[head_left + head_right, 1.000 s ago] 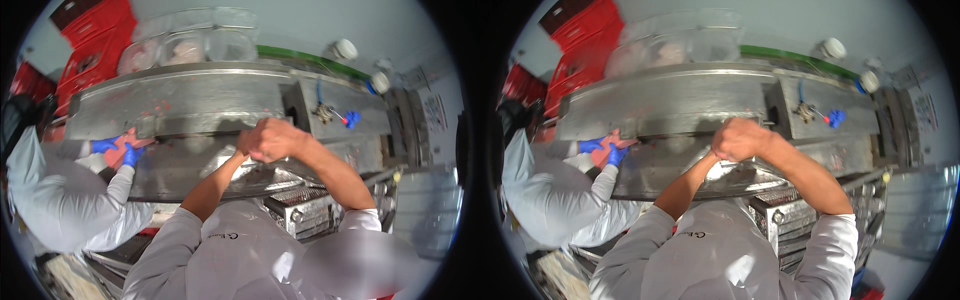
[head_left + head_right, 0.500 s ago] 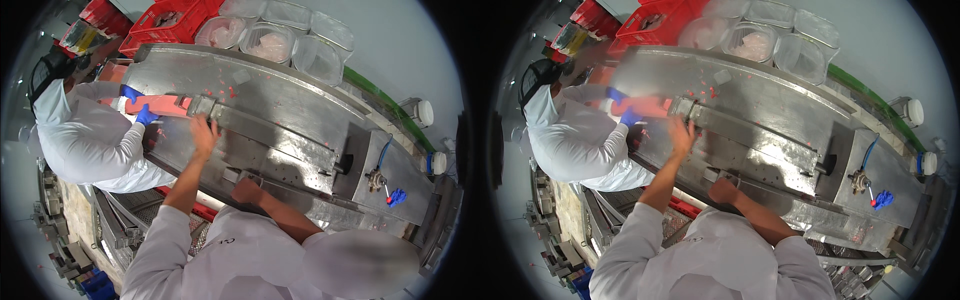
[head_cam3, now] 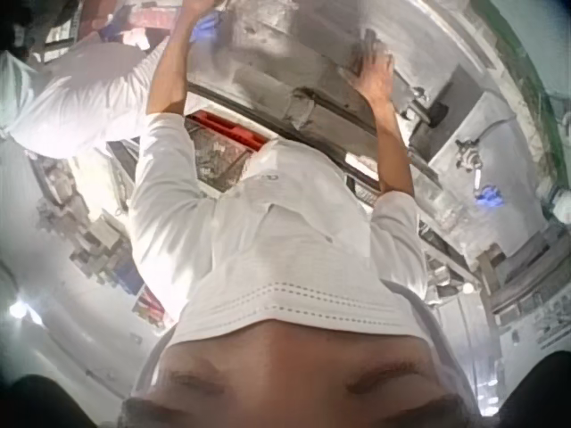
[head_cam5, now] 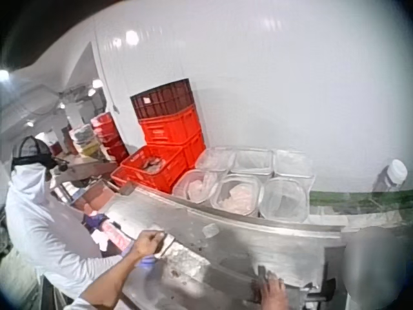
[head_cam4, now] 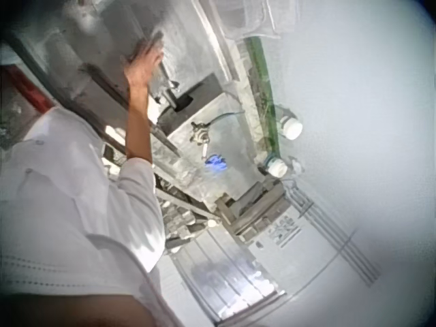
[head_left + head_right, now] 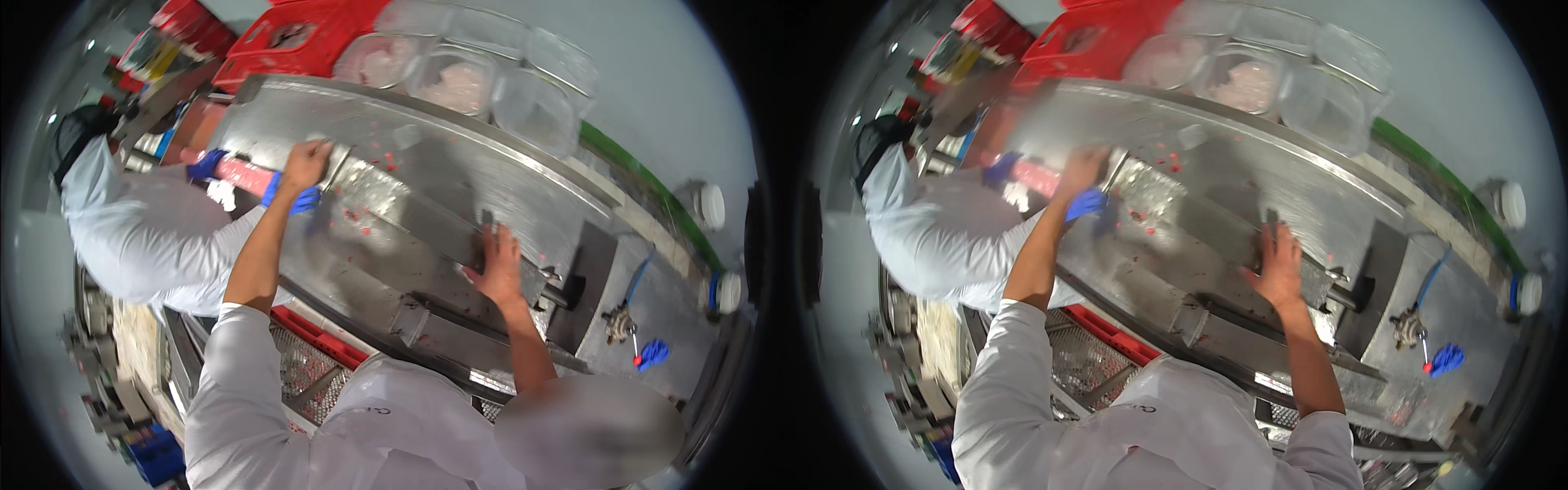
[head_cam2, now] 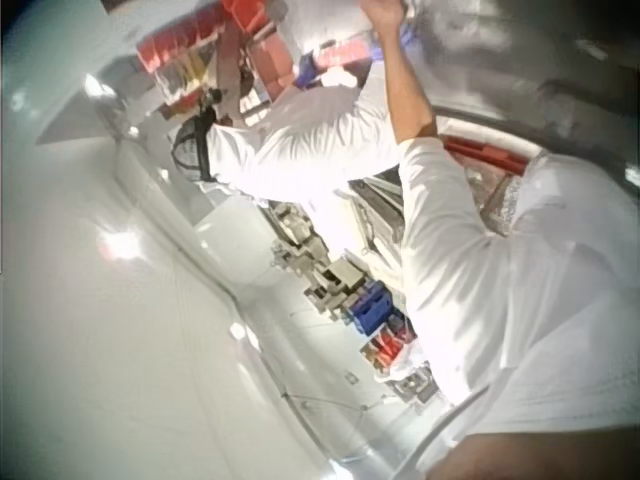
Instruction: The person repeatedly picks up small metal molds from a stainless steel table and places them into a large perforated metal basket. The person handles the molds one by one, transferring them from the table surface into the basket's compartments.
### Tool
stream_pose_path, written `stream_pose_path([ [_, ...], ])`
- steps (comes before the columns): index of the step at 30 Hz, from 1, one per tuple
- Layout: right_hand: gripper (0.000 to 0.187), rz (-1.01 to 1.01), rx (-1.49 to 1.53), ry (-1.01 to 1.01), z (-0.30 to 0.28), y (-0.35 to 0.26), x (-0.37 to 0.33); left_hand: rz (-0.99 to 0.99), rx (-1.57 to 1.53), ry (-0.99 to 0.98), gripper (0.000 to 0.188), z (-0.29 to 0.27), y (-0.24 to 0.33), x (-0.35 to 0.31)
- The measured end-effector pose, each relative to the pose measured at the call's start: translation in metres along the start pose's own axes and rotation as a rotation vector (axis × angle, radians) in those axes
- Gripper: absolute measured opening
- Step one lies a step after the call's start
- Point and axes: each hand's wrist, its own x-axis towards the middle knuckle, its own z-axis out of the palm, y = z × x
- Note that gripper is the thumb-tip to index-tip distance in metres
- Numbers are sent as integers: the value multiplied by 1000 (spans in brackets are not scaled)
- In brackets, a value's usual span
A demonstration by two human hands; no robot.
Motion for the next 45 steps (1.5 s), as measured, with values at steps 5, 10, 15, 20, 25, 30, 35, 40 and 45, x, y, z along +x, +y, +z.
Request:
stream_pose_path([
  [5, 117, 8, 53, -151, 7, -60, 37, 162, 131, 97, 32, -70, 109, -63],
  [10, 99, -261, 189, -188, 36, -72, 12, 154, -147, 204, 20, -175, 126, -217],
  [15, 92, -536, 118, -455, 46, -189, -22, -465, -1702, 352, 29, -255, 38, -466],
  [20, 90, -1127, 219, -704, 74, -407, -94, -333, -2162, 1202, 41, -254, -40, -775],
  [25, 84, -1709, 319, -990, 134, -667, -230, -265, -1439, 2049, 37, -226, 24, -1058],
  [30, 91, -2488, 344, -729, 156, -916, -375, -323, -781, 2330, 55, -183, 102, -1121],
  [35, 78, -2605, -50, -1020, 278, -1056, -435, 399, -1248, 2580, 32, -218, 23, -1076],
  [40, 73, -2194, -148, -1074, 369, -1064, -365, -123, -1071, 2641, 35, -298, -98, -994],
  [45, 95, -1069, -209, -725, 356, -1009, -306, -380, -1300, 2516, 41, -351, -226, -896],
])
